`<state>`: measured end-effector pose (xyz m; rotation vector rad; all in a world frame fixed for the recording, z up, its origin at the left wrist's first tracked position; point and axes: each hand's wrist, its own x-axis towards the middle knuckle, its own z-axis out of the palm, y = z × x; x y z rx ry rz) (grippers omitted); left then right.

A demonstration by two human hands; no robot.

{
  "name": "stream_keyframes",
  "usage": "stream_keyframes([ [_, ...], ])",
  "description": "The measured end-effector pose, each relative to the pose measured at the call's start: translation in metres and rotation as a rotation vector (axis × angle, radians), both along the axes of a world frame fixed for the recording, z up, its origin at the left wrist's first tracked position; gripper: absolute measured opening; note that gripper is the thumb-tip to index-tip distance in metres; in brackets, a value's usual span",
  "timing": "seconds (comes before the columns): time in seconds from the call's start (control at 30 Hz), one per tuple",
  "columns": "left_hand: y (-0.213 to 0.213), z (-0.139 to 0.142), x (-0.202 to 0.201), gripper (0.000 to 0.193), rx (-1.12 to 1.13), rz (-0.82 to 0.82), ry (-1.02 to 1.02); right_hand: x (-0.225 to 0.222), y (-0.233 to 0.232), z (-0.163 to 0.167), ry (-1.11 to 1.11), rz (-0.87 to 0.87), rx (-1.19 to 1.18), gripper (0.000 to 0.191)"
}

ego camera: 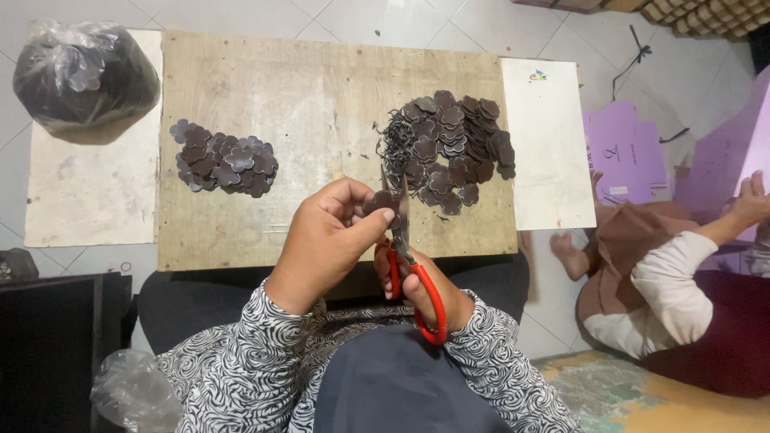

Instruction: The person uses red-handled scissors to trim the edges of small dark brown flower-shaped pieces. They pick up each piece, cut along the outline, and place the finished piece onto a growing pile on the table.

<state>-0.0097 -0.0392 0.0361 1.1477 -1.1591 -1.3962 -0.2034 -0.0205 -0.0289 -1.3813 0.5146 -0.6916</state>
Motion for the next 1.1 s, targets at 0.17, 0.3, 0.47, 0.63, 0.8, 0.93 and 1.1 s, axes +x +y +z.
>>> stream_keyframes([
  [0.17, 0.001, -0.006, 0.002, 0.013, -0.045, 0.024, -0.087, 0.002, 0.001, -0.004, -0.015, -0.011, 0.020, 0.079],
  [0.3, 0.007, -0.008, 0.000, 0.016, -0.065, 0.058, -0.024, 0.000, 0.006, -0.004, -0.022, 0.009, 0.058, 0.076],
  [0.47, 0.010, -0.005, 0.001, 0.014, -0.023, 0.056, 0.038, -0.001, 0.007, 0.001, 0.027, -0.003, 0.050, 0.075],
  [0.63, 0.009, -0.004, -0.001, 0.010, -0.012, 0.045, 0.056, -0.002, 0.005, 0.004, 0.038, -0.014, -0.002, 0.075],
  [0.8, 0.008, -0.003, -0.001, 0.010, 0.034, 0.041, 0.052, -0.002, 0.005, 0.006, -0.020, 0.001, 0.015, 0.082],
  [0.93, 0.007, -0.001, 0.000, 0.011, 0.044, 0.005, 0.082, -0.002, 0.002, 0.009, -0.028, 0.029, 0.010, 0.089],
  [1.1, 0.005, 0.000, 0.000, 0.011, 0.048, -0.066, 0.140, -0.001, 0.003, 0.004, -0.017, 0.013, 0.007, 0.092],
])
